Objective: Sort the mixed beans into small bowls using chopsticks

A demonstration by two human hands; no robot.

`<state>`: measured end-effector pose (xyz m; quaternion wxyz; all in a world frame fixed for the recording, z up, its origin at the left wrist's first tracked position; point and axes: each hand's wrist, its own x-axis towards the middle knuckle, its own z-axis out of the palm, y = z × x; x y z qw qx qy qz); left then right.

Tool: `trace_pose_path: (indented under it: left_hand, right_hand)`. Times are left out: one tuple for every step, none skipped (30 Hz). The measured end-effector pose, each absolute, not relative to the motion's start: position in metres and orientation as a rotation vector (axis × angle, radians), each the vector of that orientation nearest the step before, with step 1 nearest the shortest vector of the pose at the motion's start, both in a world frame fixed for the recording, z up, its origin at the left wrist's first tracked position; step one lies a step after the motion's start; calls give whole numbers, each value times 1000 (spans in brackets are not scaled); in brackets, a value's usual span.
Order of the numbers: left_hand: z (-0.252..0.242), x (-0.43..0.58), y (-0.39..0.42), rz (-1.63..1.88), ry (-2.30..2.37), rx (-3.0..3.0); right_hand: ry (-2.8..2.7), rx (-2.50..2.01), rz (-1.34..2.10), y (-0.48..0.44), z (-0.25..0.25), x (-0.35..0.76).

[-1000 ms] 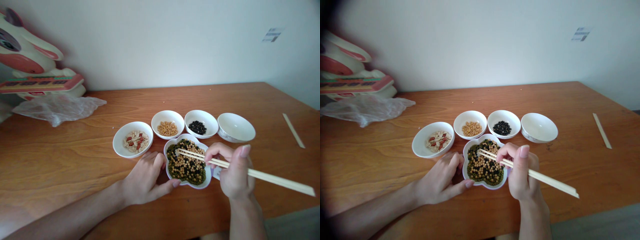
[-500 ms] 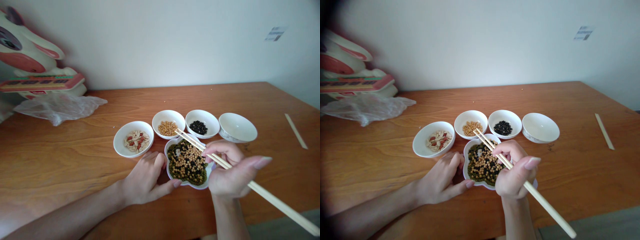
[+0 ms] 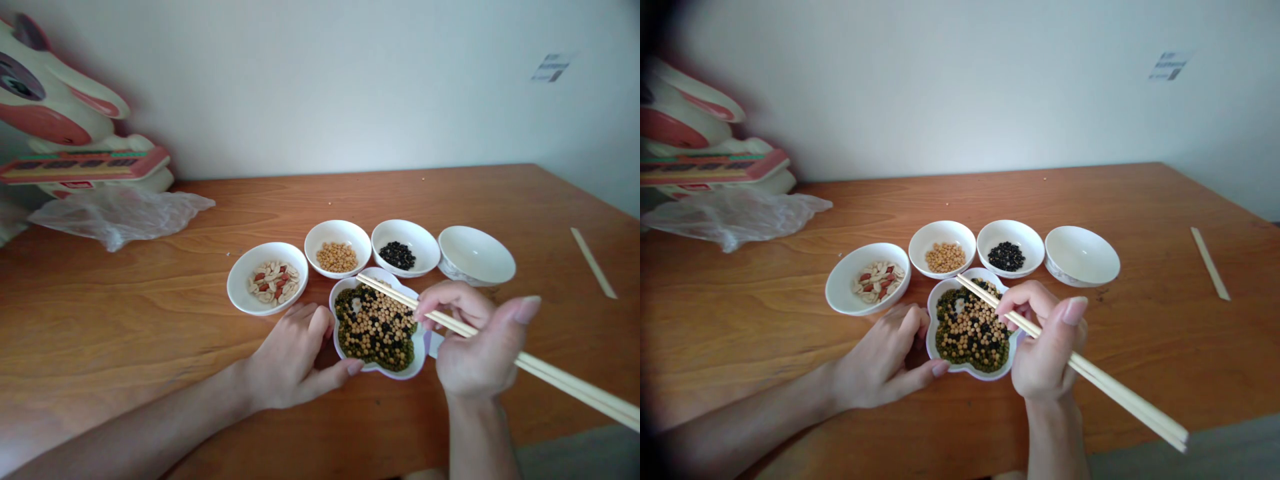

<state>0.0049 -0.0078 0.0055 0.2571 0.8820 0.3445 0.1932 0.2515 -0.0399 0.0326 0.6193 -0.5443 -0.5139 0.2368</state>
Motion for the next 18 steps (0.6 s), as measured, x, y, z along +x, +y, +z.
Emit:
trace_pose_path:
  left_hand:
    - [5,5,-8,524,935,2394]
    - [5,4,-8,524,934,2395]
    - [5,4,-8,525,934,2396]
    - [4,4,-8,526,933,2398]
    - [4,4,-8,526,933,2399]
    - [4,4,-9,524,933,2400]
    - [3,4,-9,522,932,2401]
    - [3,4,-9,522,930,2401]
    - [3,4,-9,524,930,2401]
    - [3,5,-8,525,930,2401]
    - [4,5,-8,530,928,2401]
    - [4,5,-8,535,926,2400]
    - [4,5,-8,539,924,2399]
    - [5,5,-8,541,922,2397]
    - [5,5,-8,542,922,2394]
    - [6,5,-8,542,922,2392]
    - [6,5,-8,541,923,2391]
    - [6,5,-8,538,925,2390]
  right_hand:
    - [-1214,-1246,571,-41,33,255]
    - [-1247,-1245,598,-42,34,258]
    - [-1279,-1246,628,-43,34,261]
    - [-1307,-1252,656,-43,34,262]
    - [-1329,-1262,687,-44,34,263]
    - [-1342,-1272,715,-45,33,263]
    - [-1355,-1279,742,-45,31,263]
    - [-1366,-1284,764,-46,30,263]
    - [-1376,-1287,779,-46,28,263]
    - [-1387,-1288,790,-46,26,263]
    - [-1399,-1288,795,-46,25,264]
    - [-1410,-1291,795,-46,23,264]
    - [-1419,-1295,794,-46,22,265]
    - [-1426,-1300,792,-46,21,265]
    - [-1431,-1303,790,-46,21,266]
    - [-1433,-1308,789,-46,20,266]
    - [-1433,-1312,786,-46,20,267]
    - [-1434,-1316,783,-46,20,267]
